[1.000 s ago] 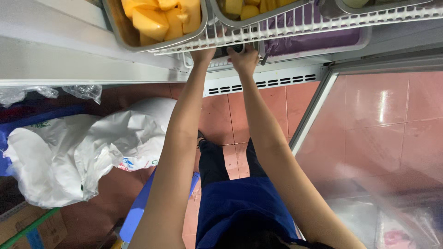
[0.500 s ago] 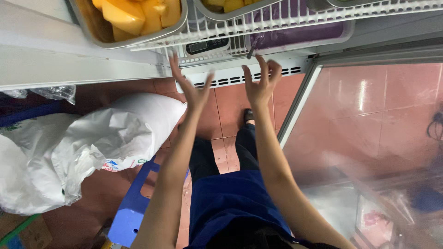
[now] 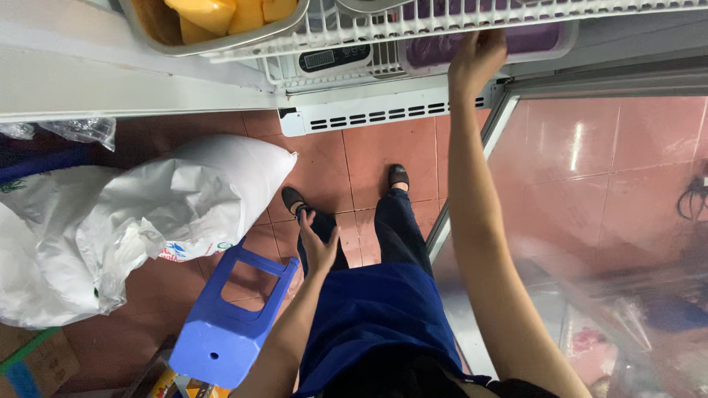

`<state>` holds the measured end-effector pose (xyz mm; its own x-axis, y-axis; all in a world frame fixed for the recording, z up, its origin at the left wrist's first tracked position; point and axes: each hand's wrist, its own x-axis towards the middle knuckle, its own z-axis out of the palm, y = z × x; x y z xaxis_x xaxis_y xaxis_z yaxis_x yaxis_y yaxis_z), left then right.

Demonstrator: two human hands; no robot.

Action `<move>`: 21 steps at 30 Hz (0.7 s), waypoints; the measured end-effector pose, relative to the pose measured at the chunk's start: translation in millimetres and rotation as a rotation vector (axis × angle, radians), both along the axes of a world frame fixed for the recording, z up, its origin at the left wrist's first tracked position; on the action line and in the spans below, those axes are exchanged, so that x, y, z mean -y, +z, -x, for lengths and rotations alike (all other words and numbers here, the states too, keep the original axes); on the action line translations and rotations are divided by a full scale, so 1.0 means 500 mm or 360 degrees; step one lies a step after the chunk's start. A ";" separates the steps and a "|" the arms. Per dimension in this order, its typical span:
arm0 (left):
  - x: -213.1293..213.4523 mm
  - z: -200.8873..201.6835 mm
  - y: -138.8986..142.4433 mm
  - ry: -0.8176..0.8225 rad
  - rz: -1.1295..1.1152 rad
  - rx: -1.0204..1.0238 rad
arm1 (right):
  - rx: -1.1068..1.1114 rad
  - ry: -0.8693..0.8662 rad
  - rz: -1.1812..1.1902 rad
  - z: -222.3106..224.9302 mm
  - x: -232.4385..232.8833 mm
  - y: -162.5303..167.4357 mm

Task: The person assembles a dessert beverage by retrieving a plastic cup, adding purple jelly from a fridge, scooping ice into the cup, and adding red beans and a liquid base from metal containers. The person uses a scoop and tongs to handle ingredients.

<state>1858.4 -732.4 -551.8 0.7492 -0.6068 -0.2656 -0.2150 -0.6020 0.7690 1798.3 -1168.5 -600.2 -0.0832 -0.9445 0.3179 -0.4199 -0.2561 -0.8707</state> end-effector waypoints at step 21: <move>0.038 -0.027 0.018 0.0034 -0.0023 -0.0209 | -0.0295 0.0724 0.0321 0.170 0.035 0.027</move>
